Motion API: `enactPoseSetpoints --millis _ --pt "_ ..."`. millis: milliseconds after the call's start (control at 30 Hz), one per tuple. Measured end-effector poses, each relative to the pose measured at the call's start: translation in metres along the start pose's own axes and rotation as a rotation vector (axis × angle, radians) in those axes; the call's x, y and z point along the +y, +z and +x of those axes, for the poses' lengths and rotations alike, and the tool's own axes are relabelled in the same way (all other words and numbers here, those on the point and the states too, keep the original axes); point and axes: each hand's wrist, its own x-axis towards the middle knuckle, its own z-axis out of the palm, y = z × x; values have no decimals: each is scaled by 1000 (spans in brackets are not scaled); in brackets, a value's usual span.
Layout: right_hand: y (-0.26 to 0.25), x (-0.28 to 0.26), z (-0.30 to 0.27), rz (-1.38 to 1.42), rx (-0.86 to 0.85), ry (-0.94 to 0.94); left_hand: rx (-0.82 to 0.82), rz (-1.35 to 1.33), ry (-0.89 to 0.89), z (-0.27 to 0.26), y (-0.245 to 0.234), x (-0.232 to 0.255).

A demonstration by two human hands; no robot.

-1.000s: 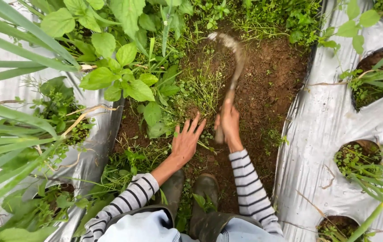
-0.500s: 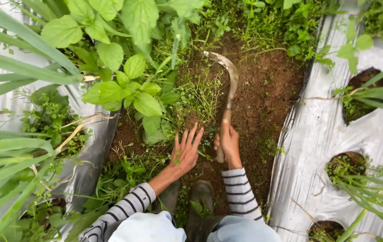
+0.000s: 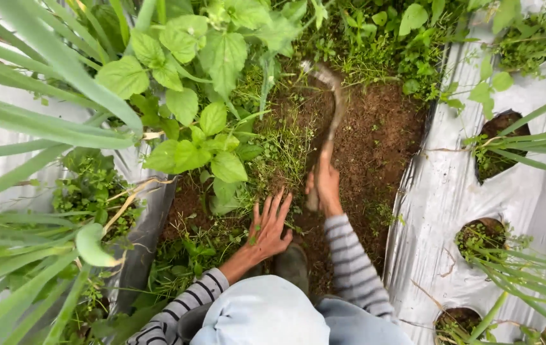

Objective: The person uses a sickle to cut weeds at the base in a garden bed. They repeatedly swing the tool to sever the plants and then use their hands to pull and gather the cut weeds from the soil.

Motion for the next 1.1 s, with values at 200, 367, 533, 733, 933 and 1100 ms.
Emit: enactPoseSetpoints --millis 200,367,533,733,933,1100 --pt "5 8 14 -174 -175 -158 20 62 -29 2 22 -1" --pt "-19 55 35 -3 -105 5 -6 114 -63 7 24 1" --pt "-12 25 29 116 -114 13 -39 237 -89 0 31 4" --pt "-36 67 -31 -14 -250 95 -18 200 -90 -2 44 -5" --pt "-13 41 11 92 -43 -80 32 97 -61 -10 38 1" --pt "-46 101 -51 -96 -358 -50 13 267 -46 -11 48 -10"
